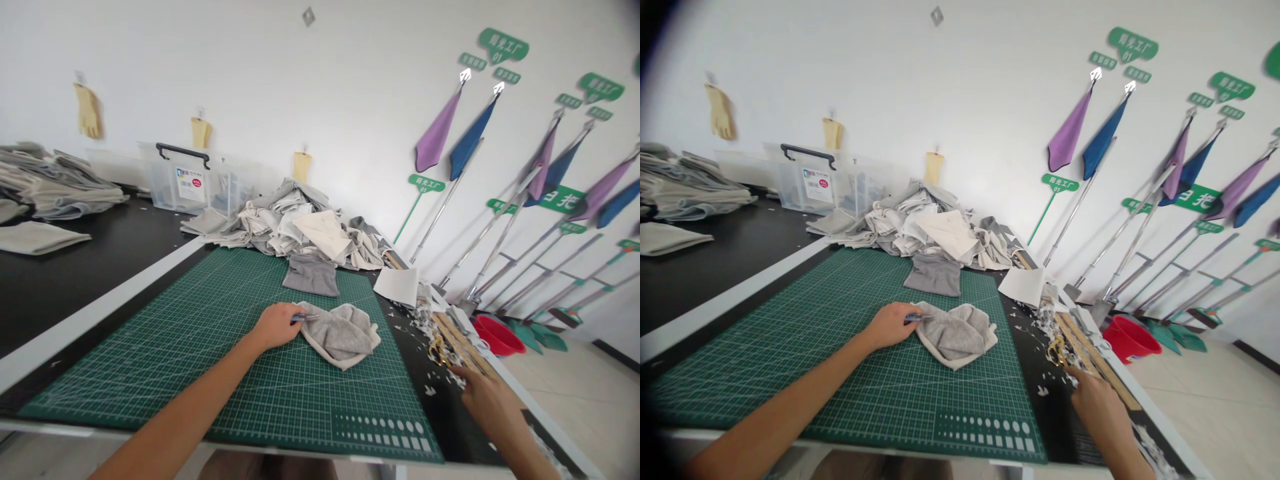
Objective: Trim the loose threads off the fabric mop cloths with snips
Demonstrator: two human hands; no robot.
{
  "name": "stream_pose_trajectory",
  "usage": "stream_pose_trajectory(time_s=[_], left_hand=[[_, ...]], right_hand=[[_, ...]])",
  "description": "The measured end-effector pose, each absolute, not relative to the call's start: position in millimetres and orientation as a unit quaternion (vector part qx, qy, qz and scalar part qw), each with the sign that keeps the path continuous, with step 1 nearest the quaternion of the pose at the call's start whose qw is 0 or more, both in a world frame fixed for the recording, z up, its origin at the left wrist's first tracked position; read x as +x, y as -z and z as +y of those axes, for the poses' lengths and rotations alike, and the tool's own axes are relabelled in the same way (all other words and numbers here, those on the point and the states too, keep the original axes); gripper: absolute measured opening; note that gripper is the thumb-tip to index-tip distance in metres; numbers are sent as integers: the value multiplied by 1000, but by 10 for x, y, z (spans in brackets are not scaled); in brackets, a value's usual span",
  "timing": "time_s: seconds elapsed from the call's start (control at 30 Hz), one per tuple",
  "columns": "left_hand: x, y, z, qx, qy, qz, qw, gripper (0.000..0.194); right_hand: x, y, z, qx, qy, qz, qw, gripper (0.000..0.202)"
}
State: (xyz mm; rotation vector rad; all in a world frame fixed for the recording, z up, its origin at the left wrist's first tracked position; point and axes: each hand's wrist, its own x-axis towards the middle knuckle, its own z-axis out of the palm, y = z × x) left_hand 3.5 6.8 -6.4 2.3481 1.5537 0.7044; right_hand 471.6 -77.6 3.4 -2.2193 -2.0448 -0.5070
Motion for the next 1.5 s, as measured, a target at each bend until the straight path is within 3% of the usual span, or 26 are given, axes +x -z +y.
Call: stream_pose_trajectory(time_s=[0.3, 0.57, 0.63, 0.7, 0.83, 0.97, 1.1, 1.27, 1.5], left_hand=[[32, 70, 79, 805, -242, 528, 118, 25], [32, 86, 93, 800, -257, 528, 126, 27], [29, 85, 97, 797, -264, 527, 129, 27], [25, 83, 103, 794, -273, 527, 131, 26], [26, 75, 111, 782, -292, 535, 132, 27], [34, 64, 101, 759, -303, 562, 128, 30], [44, 50, 74, 743, -285, 598, 94, 31], [73, 49, 46, 761, -229, 604, 64, 32], [144, 99, 43, 722, -181, 667, 37, 32]], right_hand=[[4569, -63, -790, -739, 191, -643, 58, 38], [4265, -158, -770, -657, 166, -701, 222, 26], [4084, -216, -774, -645, 150, -704, 255, 33], [3888, -257, -764, -627, 119, -715, 286, 38], [3448, -286, -689, -590, 29, -732, 340, 25], [2976, -290, -519, -531, -43, -773, 344, 34], [2641, -236, -286, -520, -72, -800, 290, 46], [2484, -85, -170, -536, -70, -791, 288, 18], [2615, -50, -126, -522, -134, -754, 375, 27]])
